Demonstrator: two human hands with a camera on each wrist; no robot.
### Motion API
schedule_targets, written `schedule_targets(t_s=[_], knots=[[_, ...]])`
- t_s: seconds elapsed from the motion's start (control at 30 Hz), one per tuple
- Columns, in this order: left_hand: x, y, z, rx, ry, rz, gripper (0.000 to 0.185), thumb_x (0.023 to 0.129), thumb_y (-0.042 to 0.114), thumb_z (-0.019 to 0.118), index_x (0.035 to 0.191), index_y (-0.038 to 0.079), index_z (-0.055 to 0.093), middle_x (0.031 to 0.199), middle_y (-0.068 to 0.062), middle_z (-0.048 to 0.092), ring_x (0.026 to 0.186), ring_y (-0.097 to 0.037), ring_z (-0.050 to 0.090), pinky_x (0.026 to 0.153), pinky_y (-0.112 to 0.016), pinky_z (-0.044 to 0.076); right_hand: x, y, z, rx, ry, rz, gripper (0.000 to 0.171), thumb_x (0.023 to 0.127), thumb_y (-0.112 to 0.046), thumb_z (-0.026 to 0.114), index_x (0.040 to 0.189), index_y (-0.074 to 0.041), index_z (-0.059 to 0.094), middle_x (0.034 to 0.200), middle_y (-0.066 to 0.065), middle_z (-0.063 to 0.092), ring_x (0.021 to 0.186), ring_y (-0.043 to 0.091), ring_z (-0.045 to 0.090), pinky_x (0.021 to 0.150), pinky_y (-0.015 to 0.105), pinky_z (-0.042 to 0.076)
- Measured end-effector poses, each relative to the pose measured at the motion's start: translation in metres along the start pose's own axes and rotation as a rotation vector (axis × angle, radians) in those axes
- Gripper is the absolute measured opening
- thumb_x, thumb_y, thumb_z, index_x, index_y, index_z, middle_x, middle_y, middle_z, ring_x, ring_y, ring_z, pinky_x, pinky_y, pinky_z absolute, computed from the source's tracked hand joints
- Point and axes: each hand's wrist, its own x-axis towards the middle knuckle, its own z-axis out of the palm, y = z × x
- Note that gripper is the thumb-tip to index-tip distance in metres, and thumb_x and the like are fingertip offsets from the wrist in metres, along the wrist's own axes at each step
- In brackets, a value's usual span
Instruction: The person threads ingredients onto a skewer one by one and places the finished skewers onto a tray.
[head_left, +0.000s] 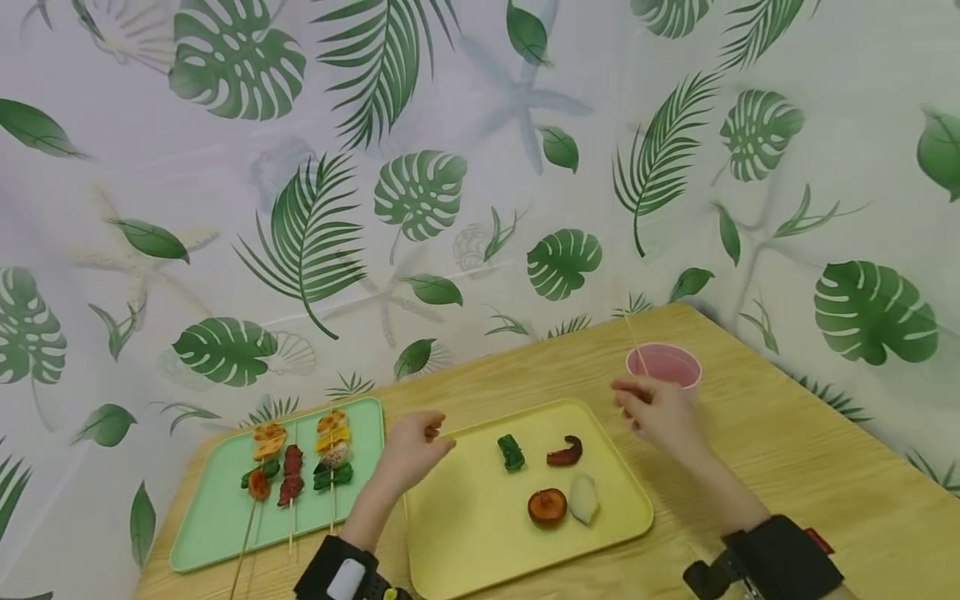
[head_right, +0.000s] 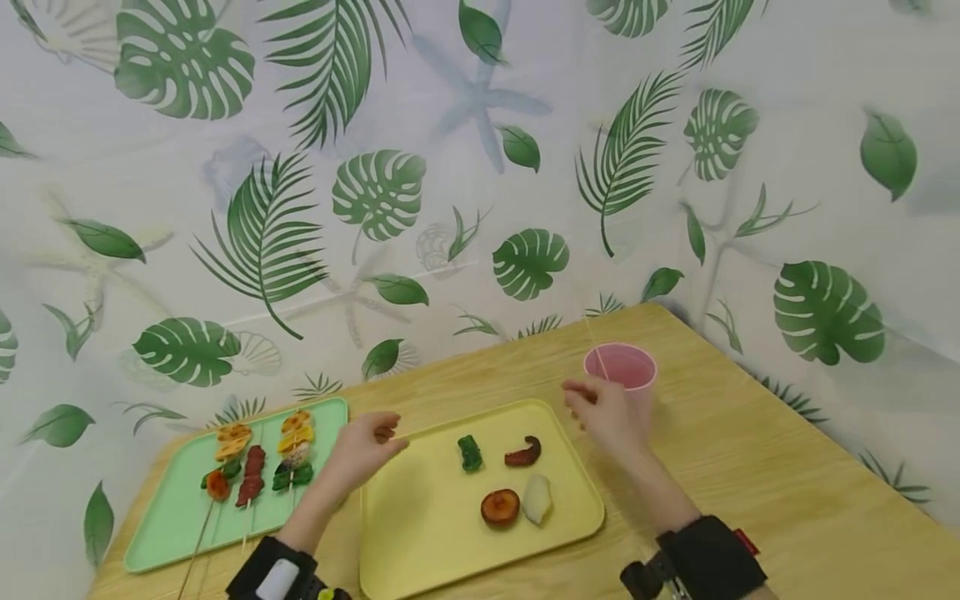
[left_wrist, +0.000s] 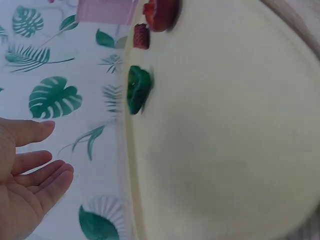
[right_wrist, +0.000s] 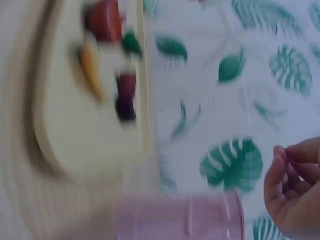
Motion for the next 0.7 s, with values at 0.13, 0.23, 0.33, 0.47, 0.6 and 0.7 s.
schedule_targets(t_s=[0.13, 0.23, 0.33, 0.47, 0.6, 0.7], knots=[[0.013, -0.001, 0.033, 0.031, -0.124, 0.006, 0.051, 0.082, 0.015, 0.069, 0.122, -0.010, 0.053, 0.114, -0.024, 0.057, 0.101, -0.037, 0.057, 0.082, -0.045, 0.049, 0.026, 0.013, -0.022, -0.332, 0.161, -0.063, 0.023, 0.090, -0.005, 0.056, 0.106, 0.009, 0.064, 0.097, 0.024, 0.065, 0.084, 0.034, 0.063, 0.070, 0.041, 0.052], [0.020, -0.007, 0.054, 0.018, -0.193, -0.036, 0.063, 0.078, 0.017, 0.073, 0.127, -0.011, 0.047, 0.123, -0.027, 0.051, 0.111, -0.040, 0.050, 0.090, -0.048, 0.044, 0.042, 0.022, -0.030, -0.475, 0.108, -0.022, 0.025, 0.091, -0.009, 0.054, 0.105, 0.010, 0.063, 0.097, 0.026, 0.064, 0.087, 0.040, 0.060, 0.073, 0.050, 0.048], [0.025, -0.009, 0.070, 0.017, -0.247, -0.052, 0.072, 0.074, 0.019, 0.078, 0.130, -0.011, 0.043, 0.128, -0.028, 0.046, 0.120, -0.042, 0.042, 0.097, -0.049, 0.037, 0.055, 0.028, -0.034, -0.613, -0.001, 0.049, 0.025, 0.090, -0.012, 0.054, 0.098, 0.010, 0.062, 0.091, 0.025, 0.064, 0.082, 0.040, 0.060, 0.065, 0.048, 0.048], [0.030, -0.006, 0.085, 0.065, -0.280, 0.011, 0.074, 0.073, 0.024, 0.079, 0.129, -0.010, 0.044, 0.128, -0.027, 0.047, 0.121, -0.040, 0.041, 0.099, -0.046, 0.037, 0.064, 0.033, -0.034, -0.705, -0.143, 0.167, 0.022, 0.087, -0.012, 0.054, 0.096, 0.006, 0.062, 0.088, 0.022, 0.063, 0.078, 0.036, 0.060, 0.056, 0.043, 0.047], [0.033, 0.002, 0.092, 0.094, -0.269, 0.054, 0.066, 0.075, 0.025, 0.077, 0.124, -0.010, 0.050, 0.120, -0.024, 0.051, 0.111, -0.035, 0.050, 0.091, -0.042, 0.043, 0.070, 0.036, -0.032, -0.725, -0.200, 0.226, 0.017, 0.087, -0.010, 0.052, 0.094, 0.000, 0.064, 0.084, 0.018, 0.061, 0.073, 0.032, 0.057, 0.052, 0.038, 0.043], [0.037, 0.007, 0.095, 0.106, -0.256, 0.023, 0.060, 0.074, 0.023, 0.078, 0.120, -0.009, 0.054, 0.113, -0.020, 0.054, 0.101, -0.030, 0.054, 0.085, -0.038, 0.047, 0.074, 0.036, -0.031, -0.738, -0.212, 0.217, 0.014, 0.088, -0.010, 0.050, 0.082, -0.006, 0.062, 0.077, 0.012, 0.059, 0.067, 0.027, 0.053, 0.050, 0.035, 0.038]])
